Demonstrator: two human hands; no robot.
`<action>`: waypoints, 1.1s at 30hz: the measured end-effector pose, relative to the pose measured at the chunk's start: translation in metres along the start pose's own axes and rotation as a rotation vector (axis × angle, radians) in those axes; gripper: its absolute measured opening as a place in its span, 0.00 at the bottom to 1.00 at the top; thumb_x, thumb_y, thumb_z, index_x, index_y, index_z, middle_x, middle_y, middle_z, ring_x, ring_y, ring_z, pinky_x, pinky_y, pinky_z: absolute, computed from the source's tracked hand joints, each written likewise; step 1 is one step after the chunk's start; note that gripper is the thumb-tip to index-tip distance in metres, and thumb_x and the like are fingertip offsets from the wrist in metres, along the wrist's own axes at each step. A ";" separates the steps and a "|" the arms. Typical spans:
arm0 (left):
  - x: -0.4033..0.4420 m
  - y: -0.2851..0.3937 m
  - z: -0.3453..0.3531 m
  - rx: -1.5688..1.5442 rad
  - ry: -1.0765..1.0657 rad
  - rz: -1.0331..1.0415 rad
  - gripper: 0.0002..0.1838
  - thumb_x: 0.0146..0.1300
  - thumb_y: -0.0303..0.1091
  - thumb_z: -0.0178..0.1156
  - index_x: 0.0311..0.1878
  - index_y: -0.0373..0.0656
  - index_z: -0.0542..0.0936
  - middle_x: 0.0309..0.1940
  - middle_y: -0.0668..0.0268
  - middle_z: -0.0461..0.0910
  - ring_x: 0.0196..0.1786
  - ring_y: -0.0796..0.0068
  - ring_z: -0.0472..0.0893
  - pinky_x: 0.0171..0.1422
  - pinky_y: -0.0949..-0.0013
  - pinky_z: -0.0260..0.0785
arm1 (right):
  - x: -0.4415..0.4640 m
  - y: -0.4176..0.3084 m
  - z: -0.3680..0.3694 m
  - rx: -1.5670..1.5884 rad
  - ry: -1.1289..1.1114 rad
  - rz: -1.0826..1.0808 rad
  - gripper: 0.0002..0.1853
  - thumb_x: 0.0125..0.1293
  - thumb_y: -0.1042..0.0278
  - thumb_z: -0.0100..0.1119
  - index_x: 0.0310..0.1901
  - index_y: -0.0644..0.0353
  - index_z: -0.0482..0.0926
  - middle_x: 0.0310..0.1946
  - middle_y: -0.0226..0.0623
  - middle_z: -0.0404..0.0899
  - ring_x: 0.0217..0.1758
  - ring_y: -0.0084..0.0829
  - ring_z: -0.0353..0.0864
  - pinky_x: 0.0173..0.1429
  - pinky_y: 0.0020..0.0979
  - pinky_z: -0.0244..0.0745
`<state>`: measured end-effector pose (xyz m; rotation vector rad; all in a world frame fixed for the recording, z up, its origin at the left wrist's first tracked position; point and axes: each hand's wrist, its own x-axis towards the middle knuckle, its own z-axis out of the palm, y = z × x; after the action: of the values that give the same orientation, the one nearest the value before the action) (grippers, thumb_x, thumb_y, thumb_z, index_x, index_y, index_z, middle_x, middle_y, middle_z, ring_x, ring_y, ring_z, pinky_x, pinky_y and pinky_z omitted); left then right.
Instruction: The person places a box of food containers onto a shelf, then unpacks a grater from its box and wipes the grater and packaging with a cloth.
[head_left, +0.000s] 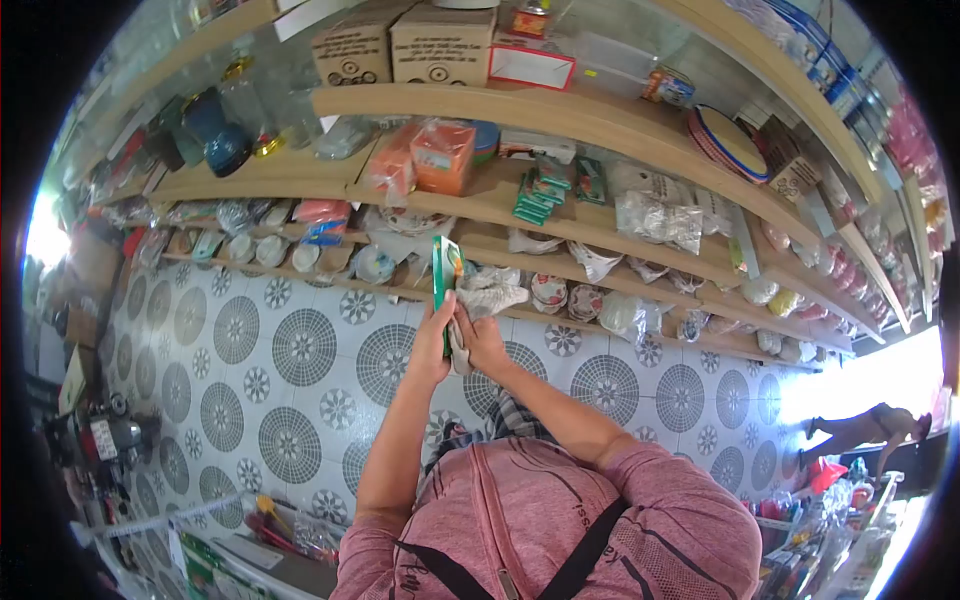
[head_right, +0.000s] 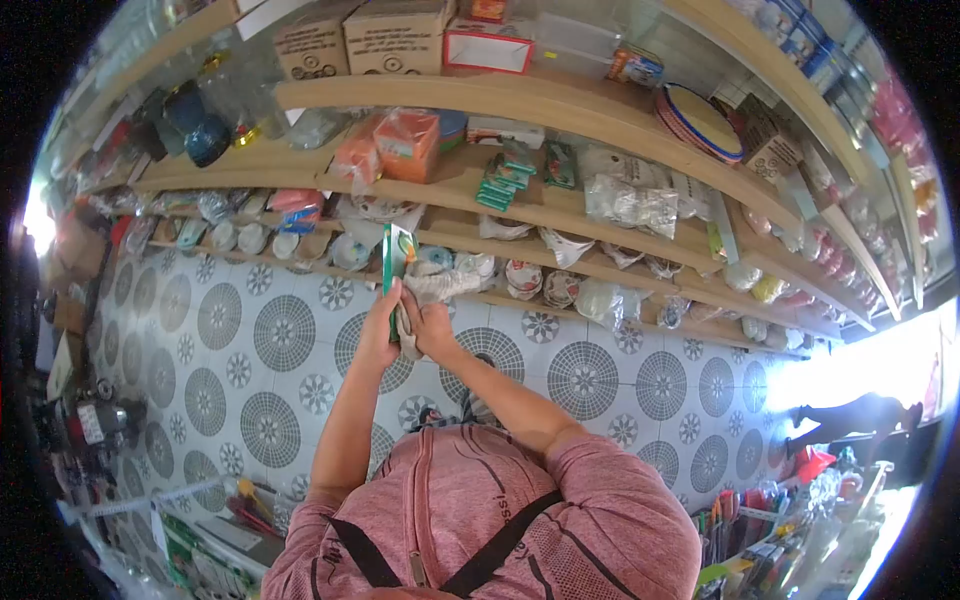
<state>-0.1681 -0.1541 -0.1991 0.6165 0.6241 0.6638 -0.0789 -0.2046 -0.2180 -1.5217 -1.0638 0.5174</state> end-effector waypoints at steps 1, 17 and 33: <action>-0.005 0.008 0.020 0.001 0.050 0.007 0.20 0.63 0.47 0.56 0.52 0.44 0.71 0.39 0.73 0.73 0.41 0.83 0.72 0.43 0.75 0.66 | 0.003 0.014 -0.006 -0.047 0.006 0.018 0.17 0.68 0.58 0.47 0.44 0.65 0.76 0.33 0.53 0.77 0.36 0.42 0.76 0.39 0.38 0.70; 0.082 -0.031 0.071 0.217 0.184 0.282 0.17 0.60 0.30 0.60 0.52 0.41 0.72 0.40 0.71 0.76 0.39 0.83 0.74 0.44 0.77 0.66 | 0.065 0.041 -0.096 0.637 -0.028 0.586 0.14 0.62 0.59 0.58 0.45 0.57 0.77 0.35 0.26 0.78 0.36 0.18 0.75 0.37 0.24 0.71; 0.165 -0.031 0.109 -0.060 -0.046 0.003 0.19 0.60 0.40 0.55 0.50 0.38 0.71 0.43 0.57 0.78 0.44 0.63 0.80 0.50 0.62 0.72 | 0.116 0.062 -0.205 -0.068 -0.359 0.147 0.18 0.66 0.51 0.51 0.42 0.60 0.74 0.36 0.36 0.75 0.41 0.34 0.72 0.51 0.35 0.66</action>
<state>0.0212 -0.0903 -0.2017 0.5757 0.5588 0.6671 0.1637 -0.2140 -0.1983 -1.6109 -1.2576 0.8894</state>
